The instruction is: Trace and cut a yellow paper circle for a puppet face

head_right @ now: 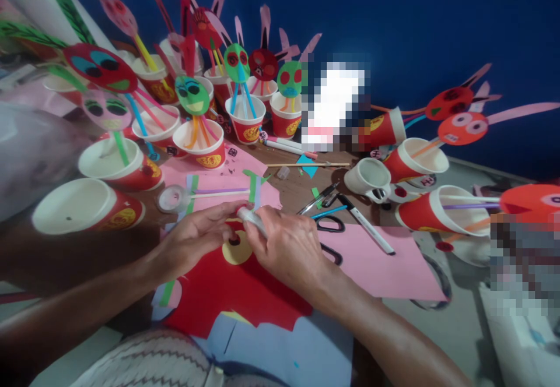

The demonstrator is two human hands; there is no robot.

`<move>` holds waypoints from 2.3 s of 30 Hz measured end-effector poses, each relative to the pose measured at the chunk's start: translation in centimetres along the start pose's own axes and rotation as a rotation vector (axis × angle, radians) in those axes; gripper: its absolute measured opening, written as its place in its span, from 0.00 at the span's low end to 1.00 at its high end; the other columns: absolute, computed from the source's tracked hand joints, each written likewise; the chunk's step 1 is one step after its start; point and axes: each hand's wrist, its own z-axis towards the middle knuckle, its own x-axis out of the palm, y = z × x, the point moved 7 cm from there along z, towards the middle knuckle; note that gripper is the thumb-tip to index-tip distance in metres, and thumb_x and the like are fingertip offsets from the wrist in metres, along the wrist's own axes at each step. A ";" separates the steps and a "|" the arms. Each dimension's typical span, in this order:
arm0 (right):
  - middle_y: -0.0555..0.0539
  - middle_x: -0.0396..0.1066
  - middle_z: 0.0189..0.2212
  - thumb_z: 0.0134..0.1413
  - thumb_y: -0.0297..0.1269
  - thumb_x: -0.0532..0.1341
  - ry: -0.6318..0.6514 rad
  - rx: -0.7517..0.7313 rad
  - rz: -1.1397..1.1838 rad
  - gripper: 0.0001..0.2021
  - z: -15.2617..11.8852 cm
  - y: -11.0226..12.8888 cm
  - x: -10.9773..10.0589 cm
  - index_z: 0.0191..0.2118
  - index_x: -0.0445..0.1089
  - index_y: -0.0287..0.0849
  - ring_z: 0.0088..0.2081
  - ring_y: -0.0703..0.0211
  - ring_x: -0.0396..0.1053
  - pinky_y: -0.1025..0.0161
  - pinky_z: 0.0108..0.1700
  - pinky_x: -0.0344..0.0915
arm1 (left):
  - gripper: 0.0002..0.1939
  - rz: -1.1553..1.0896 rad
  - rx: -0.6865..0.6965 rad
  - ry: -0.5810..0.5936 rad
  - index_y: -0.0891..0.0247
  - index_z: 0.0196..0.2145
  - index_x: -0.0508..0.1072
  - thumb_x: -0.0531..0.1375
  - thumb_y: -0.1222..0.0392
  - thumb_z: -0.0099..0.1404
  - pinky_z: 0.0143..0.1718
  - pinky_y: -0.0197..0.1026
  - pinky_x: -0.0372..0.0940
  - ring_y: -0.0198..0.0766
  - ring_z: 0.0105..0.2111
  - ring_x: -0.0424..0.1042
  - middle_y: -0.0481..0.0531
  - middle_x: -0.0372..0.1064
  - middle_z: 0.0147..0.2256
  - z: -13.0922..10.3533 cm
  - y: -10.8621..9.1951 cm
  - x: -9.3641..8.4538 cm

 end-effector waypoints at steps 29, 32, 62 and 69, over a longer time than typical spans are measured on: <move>0.51 0.71 0.20 0.57 0.42 0.52 -0.026 0.014 0.056 0.13 0.1 0.0 -0.5 0.33 0.70 0.41 0.22 0.60 0.68 0.64 0.26 0.50 | 0.23 -0.038 0.037 -0.003 0.62 0.52 0.67 0.56 0.69 0.58 0.42 0.39 0.60 0.42 0.46 0.67 0.55 0.69 0.48 0.1 -0.3 0.2; 0.50 0.71 0.20 0.57 0.42 0.52 -0.047 0.030 0.048 0.14 0.2 -0.4 -0.7 0.35 0.70 0.40 0.23 0.59 0.69 0.65 0.26 0.50 | 0.22 -0.065 0.030 0.003 0.62 0.51 0.68 0.57 0.69 0.58 0.43 0.40 0.60 0.43 0.48 0.66 0.55 0.69 0.47 0.1 -0.2 0.3; 0.51 0.69 0.19 0.59 0.44 0.50 -0.031 0.074 0.157 0.15 0.5 -1.5 -0.8 0.36 0.69 0.41 0.21 0.61 0.66 0.66 0.27 0.53 | 0.20 -0.206 0.031 -0.045 0.62 0.48 0.69 0.61 0.67 0.56 0.39 0.41 0.63 0.48 0.49 0.65 0.56 0.70 0.45 0.3 0.0 -0.3; 0.52 0.68 0.21 0.60 0.43 0.49 0.021 0.081 0.325 0.14 0.4 -1.2 -0.5 0.41 0.67 0.41 0.22 0.63 0.64 0.67 0.27 0.54 | 0.20 -0.321 0.051 -0.082 0.64 0.46 0.69 0.64 0.64 0.54 0.31 0.39 0.65 0.47 0.43 0.68 0.57 0.68 0.43 0.5 -0.8 -0.6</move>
